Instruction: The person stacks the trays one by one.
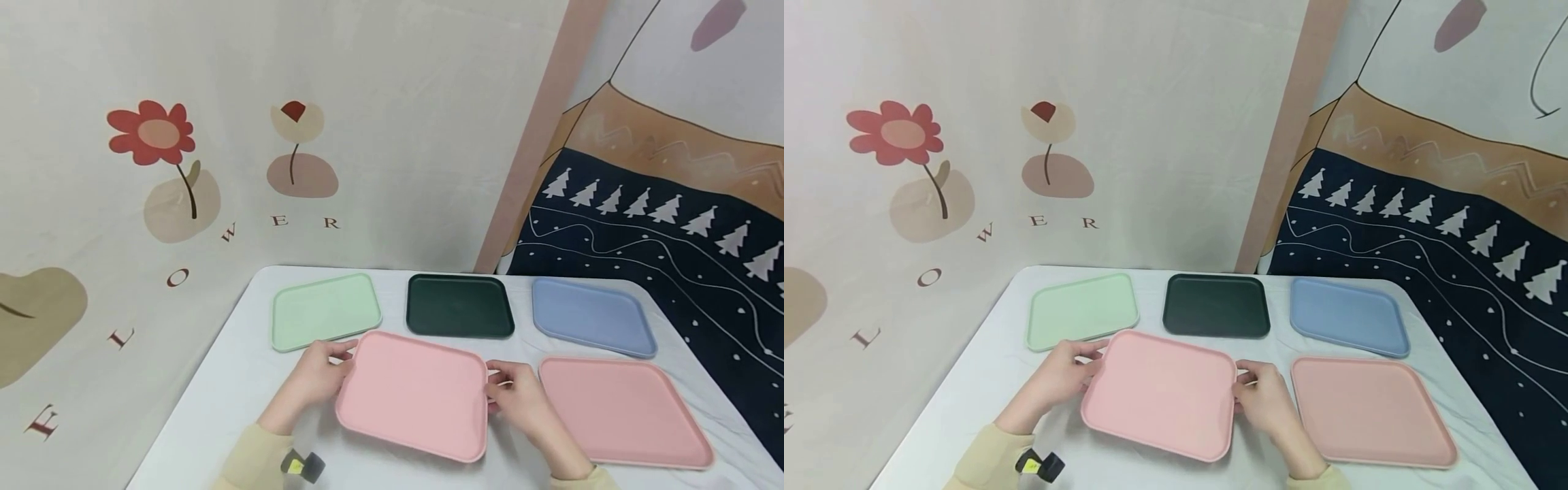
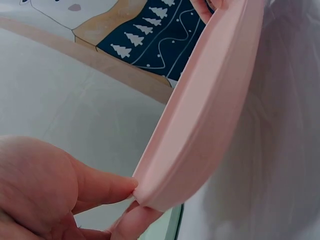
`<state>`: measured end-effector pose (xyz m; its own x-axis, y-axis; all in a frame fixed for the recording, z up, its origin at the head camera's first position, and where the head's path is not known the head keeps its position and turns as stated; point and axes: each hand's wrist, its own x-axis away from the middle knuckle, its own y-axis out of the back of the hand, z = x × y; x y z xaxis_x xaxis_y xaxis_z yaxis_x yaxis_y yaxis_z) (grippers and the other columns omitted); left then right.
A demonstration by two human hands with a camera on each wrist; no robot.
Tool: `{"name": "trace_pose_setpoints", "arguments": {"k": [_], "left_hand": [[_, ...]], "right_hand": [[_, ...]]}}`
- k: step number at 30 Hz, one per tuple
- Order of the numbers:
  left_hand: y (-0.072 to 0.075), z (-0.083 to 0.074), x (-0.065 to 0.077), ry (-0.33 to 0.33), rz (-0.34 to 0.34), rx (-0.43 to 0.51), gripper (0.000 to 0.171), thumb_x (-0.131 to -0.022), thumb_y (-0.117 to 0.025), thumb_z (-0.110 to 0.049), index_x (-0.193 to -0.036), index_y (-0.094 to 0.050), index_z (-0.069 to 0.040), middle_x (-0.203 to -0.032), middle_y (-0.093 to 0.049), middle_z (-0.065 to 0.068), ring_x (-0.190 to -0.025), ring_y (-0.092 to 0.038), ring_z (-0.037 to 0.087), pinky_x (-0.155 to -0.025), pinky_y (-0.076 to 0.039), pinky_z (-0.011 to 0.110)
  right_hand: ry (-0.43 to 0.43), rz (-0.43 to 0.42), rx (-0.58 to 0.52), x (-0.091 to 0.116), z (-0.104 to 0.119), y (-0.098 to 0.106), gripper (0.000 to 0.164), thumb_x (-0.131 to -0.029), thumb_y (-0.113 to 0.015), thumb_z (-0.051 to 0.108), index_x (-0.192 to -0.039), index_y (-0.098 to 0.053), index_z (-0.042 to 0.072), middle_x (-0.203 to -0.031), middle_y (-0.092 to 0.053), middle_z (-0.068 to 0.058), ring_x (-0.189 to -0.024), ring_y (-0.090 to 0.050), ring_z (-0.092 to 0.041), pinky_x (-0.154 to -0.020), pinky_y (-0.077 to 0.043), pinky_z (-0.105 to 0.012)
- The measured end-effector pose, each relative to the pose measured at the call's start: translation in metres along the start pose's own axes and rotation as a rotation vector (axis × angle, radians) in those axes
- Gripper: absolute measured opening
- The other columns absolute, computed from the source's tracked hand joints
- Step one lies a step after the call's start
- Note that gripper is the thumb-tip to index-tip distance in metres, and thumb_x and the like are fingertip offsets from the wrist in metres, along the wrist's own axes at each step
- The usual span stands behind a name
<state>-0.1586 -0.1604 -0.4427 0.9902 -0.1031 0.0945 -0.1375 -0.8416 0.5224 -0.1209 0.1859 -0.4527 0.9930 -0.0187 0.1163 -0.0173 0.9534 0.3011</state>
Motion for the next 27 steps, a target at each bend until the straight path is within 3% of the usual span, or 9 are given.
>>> {"name": "trace_pose_setpoints", "arguments": {"k": [14,27], "left_hand": [[-0.011,-0.01,0.006,-0.026,0.032,0.166,0.041,-0.097,-0.066,0.005,-0.138,-0.067,0.004,-0.106,-0.07,0.015,-0.073,-0.072,0.022,-0.059,-0.066,0.039],[-0.023,-0.017,0.009,-0.034,0.067,0.223,0.043,-0.097,-0.067,0.004,-0.14,-0.064,0.007,-0.105,-0.069,0.015,-0.077,-0.073,0.023,-0.06,-0.067,0.04]], "right_hand": [[0.009,-0.005,0.076,-0.005,0.008,0.023,0.04,-0.094,-0.058,-0.012,-0.134,-0.06,-0.016,-0.096,-0.062,-0.017,-0.079,-0.068,-0.025,-0.063,-0.066,-0.037],[0.014,-0.007,0.142,-0.008,0.014,0.043,0.041,-0.096,-0.057,-0.009,-0.137,-0.06,-0.015,-0.097,-0.063,-0.015,-0.078,-0.063,-0.023,-0.064,-0.065,-0.033]]}}
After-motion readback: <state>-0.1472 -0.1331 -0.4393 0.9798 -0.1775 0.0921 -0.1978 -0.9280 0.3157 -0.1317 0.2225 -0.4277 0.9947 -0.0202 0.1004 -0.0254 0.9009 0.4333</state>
